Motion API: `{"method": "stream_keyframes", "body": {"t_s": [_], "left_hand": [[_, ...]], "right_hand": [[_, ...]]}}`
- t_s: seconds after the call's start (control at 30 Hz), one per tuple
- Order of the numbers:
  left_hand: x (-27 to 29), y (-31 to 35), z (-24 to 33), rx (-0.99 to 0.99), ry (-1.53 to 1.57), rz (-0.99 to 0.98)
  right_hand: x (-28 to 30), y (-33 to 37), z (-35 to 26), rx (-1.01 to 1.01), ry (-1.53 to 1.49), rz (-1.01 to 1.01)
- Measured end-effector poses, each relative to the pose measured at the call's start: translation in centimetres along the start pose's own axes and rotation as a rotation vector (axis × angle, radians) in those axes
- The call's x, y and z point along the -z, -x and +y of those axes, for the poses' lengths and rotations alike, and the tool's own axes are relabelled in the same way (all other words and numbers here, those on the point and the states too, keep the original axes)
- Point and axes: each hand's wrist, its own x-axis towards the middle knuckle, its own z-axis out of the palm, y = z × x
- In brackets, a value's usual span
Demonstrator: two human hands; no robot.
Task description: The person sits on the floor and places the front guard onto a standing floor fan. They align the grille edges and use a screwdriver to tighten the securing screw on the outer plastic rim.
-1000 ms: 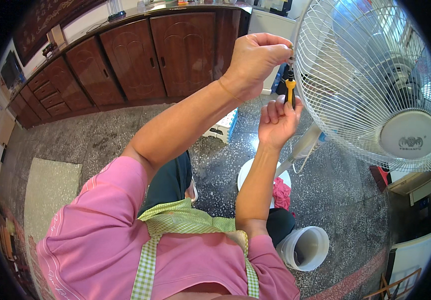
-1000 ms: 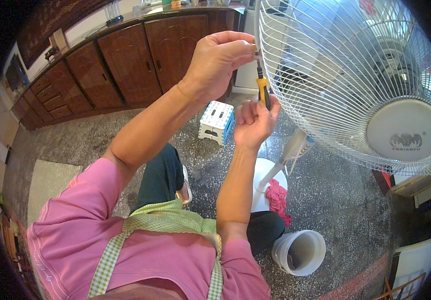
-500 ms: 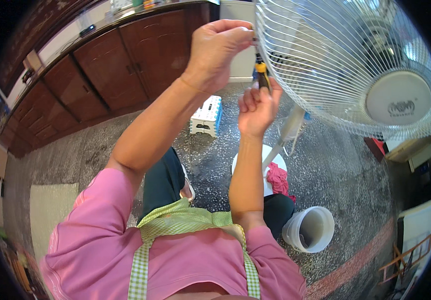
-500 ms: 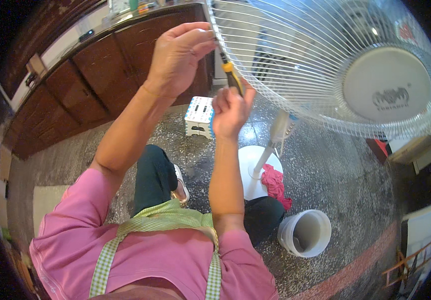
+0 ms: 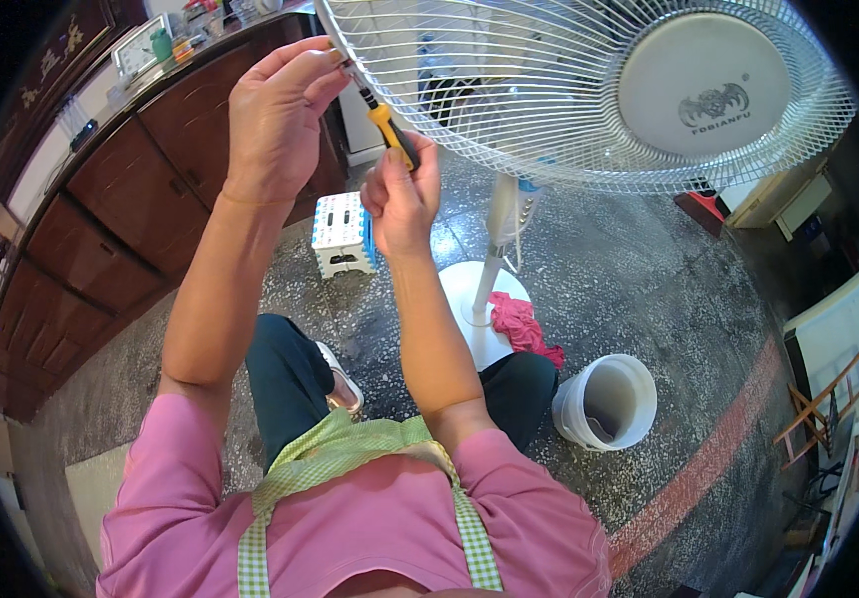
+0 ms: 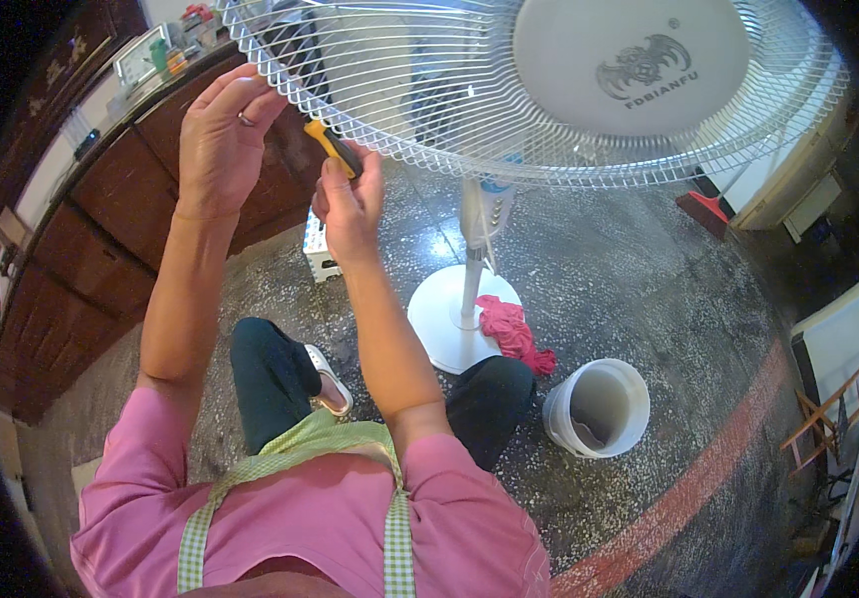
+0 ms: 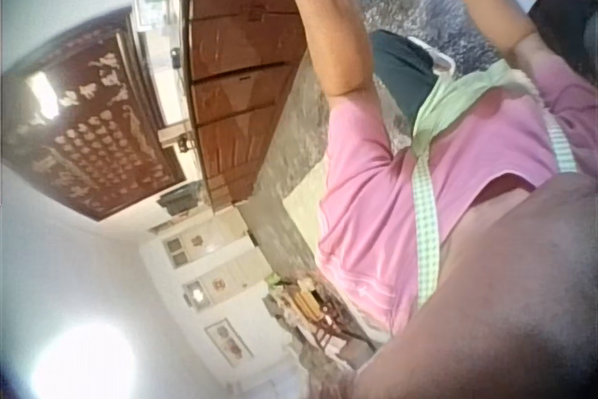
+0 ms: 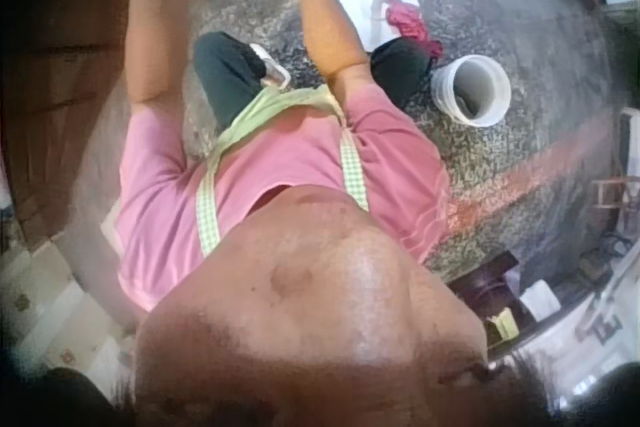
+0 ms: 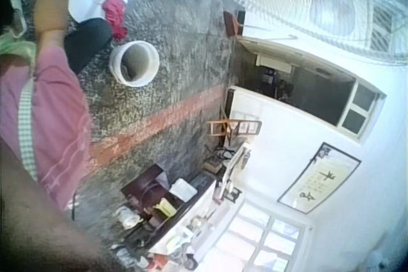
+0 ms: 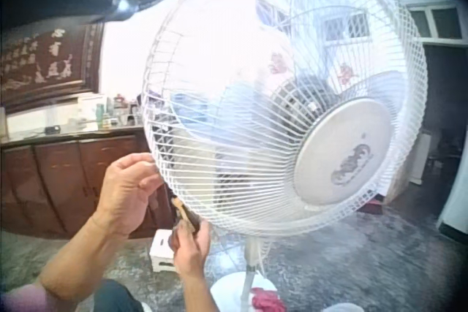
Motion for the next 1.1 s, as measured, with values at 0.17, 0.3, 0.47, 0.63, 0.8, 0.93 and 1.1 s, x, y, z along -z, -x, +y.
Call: {"method": "stream_keyframes", "body": {"t_s": [0.17, 0.3, 0.47, 0.63, 0.8, 0.93, 1.1], "left_hand": [[-0.1, -0.2, -0.1, 0.016, -0.009, 0.012], [0.0, -0.1, 0.0, 0.017, -0.003, 0.012], [-0.1, -0.2, -0.1, 0.026, -0.015, 0.024], [-0.2, 0.0, 0.1, 0.023, -0.001, 0.024], [-0.2, 0.2, -0.1, 0.006, 0.045, 0.038], [-0.6, 0.2, -0.4, 0.0, -0.018, 0.025], [-1.0, 0.4, 0.1, 0.02, -0.039, 0.071]], "right_hand": [[0.5, -0.3, 0.4, -0.022, -0.059, 0.038], [0.5, -0.4, 0.5, -0.028, -0.042, 0.067], [0.4, -0.3, 0.0, 0.01, -0.03, -0.011], [-0.1, -0.3, 0.4, -0.03, -0.102, 0.072], [0.2, -0.4, 0.8, -0.049, 0.007, 0.218], [0.4, 0.0, -0.3, 0.051, -0.047, 0.04], [0.6, -0.2, 0.3, 0.0, -0.027, 0.02]]}}
